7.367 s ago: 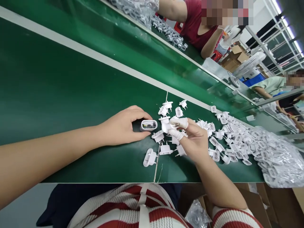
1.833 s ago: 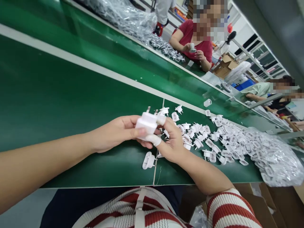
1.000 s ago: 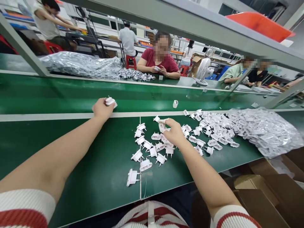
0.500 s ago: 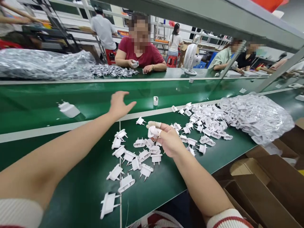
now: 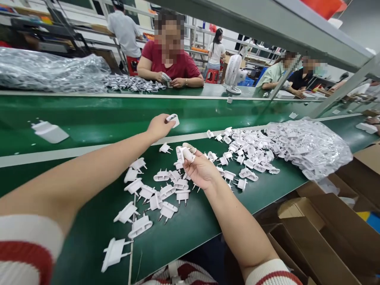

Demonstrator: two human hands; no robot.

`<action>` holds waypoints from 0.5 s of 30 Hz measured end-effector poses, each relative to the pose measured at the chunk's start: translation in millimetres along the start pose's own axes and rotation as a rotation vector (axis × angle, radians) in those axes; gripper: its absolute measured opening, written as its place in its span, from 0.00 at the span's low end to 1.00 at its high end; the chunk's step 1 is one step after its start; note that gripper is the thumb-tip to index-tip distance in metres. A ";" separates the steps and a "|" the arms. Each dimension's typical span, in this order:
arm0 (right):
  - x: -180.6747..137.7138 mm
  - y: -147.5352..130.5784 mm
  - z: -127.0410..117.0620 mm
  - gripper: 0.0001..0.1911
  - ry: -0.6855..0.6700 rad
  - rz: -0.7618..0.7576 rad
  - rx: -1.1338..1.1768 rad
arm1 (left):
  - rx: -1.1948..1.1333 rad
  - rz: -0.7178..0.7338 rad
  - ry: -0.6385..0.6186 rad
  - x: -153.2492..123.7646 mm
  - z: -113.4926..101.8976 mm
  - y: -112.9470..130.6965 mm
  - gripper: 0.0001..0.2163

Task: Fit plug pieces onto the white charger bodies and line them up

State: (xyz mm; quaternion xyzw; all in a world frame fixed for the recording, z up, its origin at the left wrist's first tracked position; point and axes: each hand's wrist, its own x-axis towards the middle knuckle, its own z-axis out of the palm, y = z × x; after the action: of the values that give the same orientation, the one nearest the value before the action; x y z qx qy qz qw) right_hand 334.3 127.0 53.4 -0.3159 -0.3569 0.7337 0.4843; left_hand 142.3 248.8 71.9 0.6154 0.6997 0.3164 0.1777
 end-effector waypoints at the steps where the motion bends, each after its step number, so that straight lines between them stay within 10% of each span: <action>1: -1.6 0.0 1.2 0.20 -0.012 0.049 0.034 | -0.019 0.012 0.002 -21.6 -15.8 -6.5 0.19; 8: -18.5 2.4 20.5 0.19 -0.075 0.141 -0.042 | -0.099 0.018 0.047 -196.1 -115.2 -79.8 0.24; 15: -30.9 11.3 48.9 0.21 -0.092 -0.003 -0.326 | -0.148 0.036 0.009 -269.8 -114.3 -131.0 0.19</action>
State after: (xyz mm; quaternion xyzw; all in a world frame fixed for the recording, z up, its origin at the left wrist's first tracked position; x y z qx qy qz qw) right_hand 299.5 84.3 74.3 -0.3557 -0.4936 0.6790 0.4108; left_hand 19.8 -45.0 31.5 0.6115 0.6639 0.3735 0.2138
